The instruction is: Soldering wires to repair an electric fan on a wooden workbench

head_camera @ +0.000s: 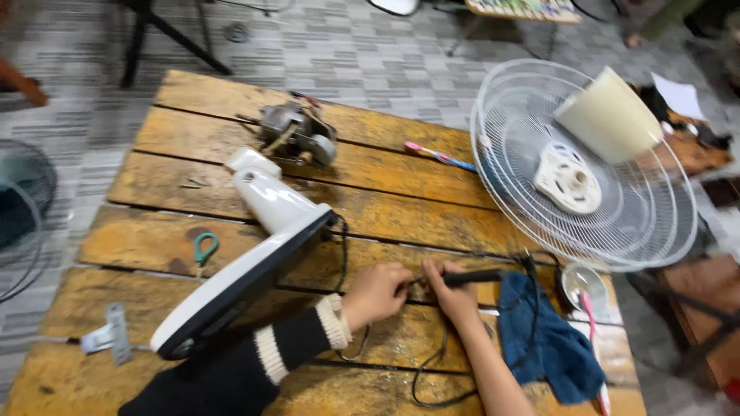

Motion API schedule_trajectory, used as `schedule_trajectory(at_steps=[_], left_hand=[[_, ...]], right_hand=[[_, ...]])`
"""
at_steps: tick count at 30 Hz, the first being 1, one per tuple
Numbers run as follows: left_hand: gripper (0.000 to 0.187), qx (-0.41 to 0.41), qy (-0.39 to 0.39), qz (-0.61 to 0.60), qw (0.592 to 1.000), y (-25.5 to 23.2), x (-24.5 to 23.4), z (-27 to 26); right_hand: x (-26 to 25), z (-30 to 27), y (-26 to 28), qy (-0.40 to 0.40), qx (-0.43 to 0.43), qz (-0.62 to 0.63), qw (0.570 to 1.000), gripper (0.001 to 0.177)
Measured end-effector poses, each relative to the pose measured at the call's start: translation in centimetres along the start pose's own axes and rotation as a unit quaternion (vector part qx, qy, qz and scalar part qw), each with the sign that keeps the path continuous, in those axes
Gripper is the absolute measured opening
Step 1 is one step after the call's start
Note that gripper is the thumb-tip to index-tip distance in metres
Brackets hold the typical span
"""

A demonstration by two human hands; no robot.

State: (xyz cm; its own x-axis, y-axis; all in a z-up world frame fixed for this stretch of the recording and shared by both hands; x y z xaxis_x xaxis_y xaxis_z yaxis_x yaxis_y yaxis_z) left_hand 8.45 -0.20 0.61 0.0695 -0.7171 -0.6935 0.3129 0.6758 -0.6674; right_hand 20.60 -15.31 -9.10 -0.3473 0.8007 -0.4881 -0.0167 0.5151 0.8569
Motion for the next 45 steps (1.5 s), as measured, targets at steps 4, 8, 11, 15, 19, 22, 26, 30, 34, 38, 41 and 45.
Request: schedule_trajectory(at_steps=[4,8,11,15,19,22,26,30,34,38,41,45], left_hand=[[0.011,0.008,-0.013,-0.004,1.0,-0.1,-0.4,-0.3],[0.011,-0.033,0.046,0.001,0.998,0.2,0.3,-0.4],[0.018,-0.048,0.063,-0.02,0.997,0.4,0.9,-0.6],[0.015,0.018,-0.018,-0.017,1.0,0.9,0.7,-0.7],[0.031,0.056,-0.013,-0.014,0.998,0.0,-0.1,-0.3],[0.012,0.092,0.006,-0.036,0.995,-1.5,-1.5,0.0],[0.016,0.002,0.038,-0.213,0.976,-0.9,-1.7,0.3],[0.019,-0.116,0.048,-0.542,0.831,-0.2,0.3,-0.3],[0.022,-0.194,0.049,-0.588,0.784,0.4,1.4,-0.8],[0.028,-0.176,0.123,-0.409,0.887,0.8,0.6,-0.6],[0.023,-0.128,0.146,-0.223,0.955,0.0,-1.3,0.0],[0.01,-0.16,0.18,-0.231,0.943,1.7,1.0,-1.0]], right_hand=[[-1.0,-1.8,3.8,-0.023,0.048,-0.021,0.998,0.05],[-2.8,-3.3,5.4,-0.058,0.109,0.13,0.984,0.043],[-3.2,-2.8,4.9,-0.041,0.06,0.096,0.993,0.032],[-6.1,-5.5,8.0,-0.142,-0.255,-0.021,0.956,0.015],[-6.7,-9.2,16.6,-0.157,-0.402,-0.053,0.901,0.023],[-7.4,-7.4,15.3,-0.133,-0.38,-0.034,0.915,0.016],[-5.9,-5.8,13.4,-0.019,-0.343,0.014,0.939,0.015],[-4.6,-4.7,11.8,0.097,-0.306,0.115,0.94,0.015],[-4.2,-4.1,11.8,0.114,-0.284,0.105,0.946,0.017],[-4.1,-3.2,10.9,0.083,-0.246,0.085,0.962,0.014],[-3.7,-3.2,10.8,0.088,-0.226,0.066,0.968,0.013],[-3.3,-4.6,12.2,0.105,-0.234,0.065,0.964,0.012]])
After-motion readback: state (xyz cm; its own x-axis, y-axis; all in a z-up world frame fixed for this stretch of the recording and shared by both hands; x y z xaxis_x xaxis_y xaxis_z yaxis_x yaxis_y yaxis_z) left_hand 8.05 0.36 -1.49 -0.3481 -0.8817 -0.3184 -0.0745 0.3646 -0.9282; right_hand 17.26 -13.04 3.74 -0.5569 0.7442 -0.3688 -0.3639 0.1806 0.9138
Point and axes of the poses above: each hand's wrist, its own z-axis towards the middle knuckle, its own x-axis out of the palm, y = z × x, the point moved 9 cm from there along z, towards the middle knuckle, and after that the axes turned 14 degrees about x, right-handed, at the moved point
